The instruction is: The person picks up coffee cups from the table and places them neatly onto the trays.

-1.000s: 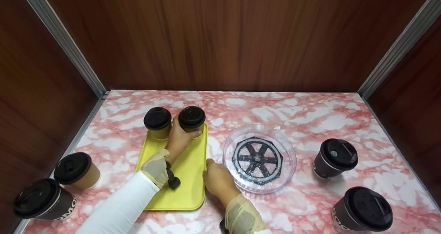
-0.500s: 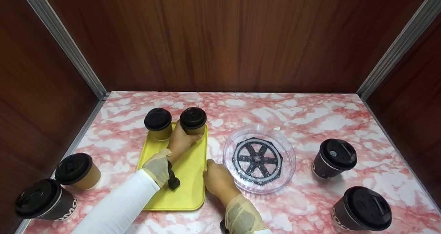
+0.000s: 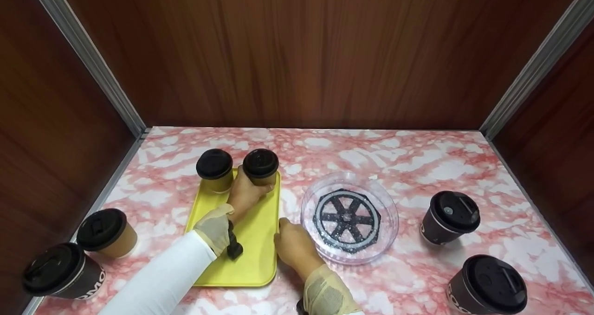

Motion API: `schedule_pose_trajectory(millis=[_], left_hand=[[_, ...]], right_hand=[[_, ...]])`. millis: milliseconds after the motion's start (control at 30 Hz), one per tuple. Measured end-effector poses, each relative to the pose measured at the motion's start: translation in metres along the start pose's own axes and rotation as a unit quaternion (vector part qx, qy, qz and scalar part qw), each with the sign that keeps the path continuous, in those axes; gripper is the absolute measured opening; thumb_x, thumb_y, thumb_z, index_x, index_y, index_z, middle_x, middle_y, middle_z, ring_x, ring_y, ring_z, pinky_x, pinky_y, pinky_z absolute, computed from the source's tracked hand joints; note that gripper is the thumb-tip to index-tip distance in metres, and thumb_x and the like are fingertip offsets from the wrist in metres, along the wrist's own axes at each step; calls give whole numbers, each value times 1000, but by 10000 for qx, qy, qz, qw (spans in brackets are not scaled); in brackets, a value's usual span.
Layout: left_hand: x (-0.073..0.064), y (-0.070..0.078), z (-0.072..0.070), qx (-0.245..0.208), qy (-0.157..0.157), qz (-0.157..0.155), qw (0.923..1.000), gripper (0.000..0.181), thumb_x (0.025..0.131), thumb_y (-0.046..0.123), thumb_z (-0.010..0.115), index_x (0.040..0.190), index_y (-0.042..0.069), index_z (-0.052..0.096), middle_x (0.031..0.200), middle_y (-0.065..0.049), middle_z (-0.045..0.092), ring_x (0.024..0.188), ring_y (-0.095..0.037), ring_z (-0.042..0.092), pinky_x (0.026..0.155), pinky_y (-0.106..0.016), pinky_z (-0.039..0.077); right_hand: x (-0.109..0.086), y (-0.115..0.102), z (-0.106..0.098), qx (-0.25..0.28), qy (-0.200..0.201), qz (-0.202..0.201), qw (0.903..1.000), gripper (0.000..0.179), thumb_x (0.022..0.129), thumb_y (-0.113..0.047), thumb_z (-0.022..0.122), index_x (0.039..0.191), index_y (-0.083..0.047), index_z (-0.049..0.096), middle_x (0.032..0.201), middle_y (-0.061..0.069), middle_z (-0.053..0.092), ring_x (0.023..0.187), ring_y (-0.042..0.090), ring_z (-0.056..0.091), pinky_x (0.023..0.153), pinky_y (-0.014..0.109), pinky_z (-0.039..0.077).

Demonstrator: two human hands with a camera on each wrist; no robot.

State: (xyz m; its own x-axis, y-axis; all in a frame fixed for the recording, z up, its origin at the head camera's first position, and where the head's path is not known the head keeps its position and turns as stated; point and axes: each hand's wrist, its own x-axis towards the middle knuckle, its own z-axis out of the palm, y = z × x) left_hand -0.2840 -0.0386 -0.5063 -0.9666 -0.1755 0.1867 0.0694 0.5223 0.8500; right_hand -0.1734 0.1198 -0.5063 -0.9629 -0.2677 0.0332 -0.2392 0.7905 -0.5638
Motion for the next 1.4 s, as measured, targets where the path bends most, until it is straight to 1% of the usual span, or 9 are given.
schedule_pose_trajectory(millis=[400, 667, 800, 933, 1000, 1067, 1167, 1333, 1400], left_hand=[[1, -1, -3, 201, 4, -19, 9998, 81, 65, 22, 90, 127, -2, 42, 115, -21, 58, 111, -35, 56, 96, -41, 45], [1, -2, -5, 312, 52, 17, 9995, 82, 62, 22, 90, 125, -3, 42, 112, -21, 59, 107, -36, 58, 93, -41, 47], [-3, 0, -3, 312, -87, -126, 9994, 90, 64, 24, 89, 134, -4, 40, 122, -22, 55, 113, -34, 55, 97, -40, 44], [-11, 1, -5, 160, -258, -146, 9994, 95, 66, 28, 88, 141, -2, 37, 128, -19, 53, 116, -31, 53, 100, -39, 42], [-14, 1, -8, 68, -351, -153, 9992, 97, 68, 30, 87, 143, -2, 35, 130, -19, 52, 117, -30, 52, 101, -39, 41], [-18, 1, -12, -73, -486, -242, 9985, 100, 70, 32, 85, 146, -2, 30, 135, -20, 49, 120, -31, 51, 102, -40, 41], [-24, 2, -20, -154, -714, -351, 9967, 103, 73, 34, 83, 150, -2, 24, 142, -21, 44, 126, -31, 47, 104, -41, 39], [-32, 2, -29, -246, -947, -330, 9947, 101, 77, 36, 80, 150, -4, 23, 147, -21, 39, 132, -31, 41, 107, -41, 35], [-36, 3, -33, -293, -1012, -355, 9938, 99, 78, 35, 80, 151, -2, 24, 148, -20, 38, 133, -31, 39, 108, -42, 34]], right_hand=[[0, -2, 1, 17, 10, -31, 10000, 39, 91, -12, 62, 127, 3, 57, 85, 9, 66, 82, 28, 64, 81, 49, 51], [0, -2, 2, 15, 57, -87, 9999, 39, 90, -12, 61, 125, 3, 58, 84, 7, 68, 82, 27, 64, 81, 48, 52], [-1, 0, 2, 21, 107, -138, 9998, 38, 90, -11, 62, 125, 3, 58, 81, 6, 67, 79, 25, 64, 79, 48, 52], [-1, 1, 1, 78, 61, -94, 9999, 39, 90, -10, 62, 126, 4, 57, 81, 7, 67, 77, 24, 63, 78, 48, 52], [0, 1, 1, 109, 32, -71, 9999, 40, 90, -10, 62, 126, 5, 57, 81, 6, 66, 76, 23, 62, 77, 47, 52], [0, 1, 1, 131, 2, -66, 9999, 40, 90, -9, 62, 127, 5, 57, 80, 5, 66, 74, 21, 61, 76, 46, 52], [0, 1, 2, 152, -46, -56, 9999, 40, 90, -9, 61, 127, 6, 56, 79, 4, 65, 72, 19, 60, 75, 45, 52], [1, 1, 1, 130, -27, -55, 9999, 40, 91, -10, 61, 127, 5, 56, 79, 5, 65, 72, 20, 60, 74, 45, 52], [1, 1, 1, 107, -11, -63, 9999, 40, 91, -10, 61, 127, 5, 56, 79, 6, 65, 72, 21, 60, 74, 46, 52]])
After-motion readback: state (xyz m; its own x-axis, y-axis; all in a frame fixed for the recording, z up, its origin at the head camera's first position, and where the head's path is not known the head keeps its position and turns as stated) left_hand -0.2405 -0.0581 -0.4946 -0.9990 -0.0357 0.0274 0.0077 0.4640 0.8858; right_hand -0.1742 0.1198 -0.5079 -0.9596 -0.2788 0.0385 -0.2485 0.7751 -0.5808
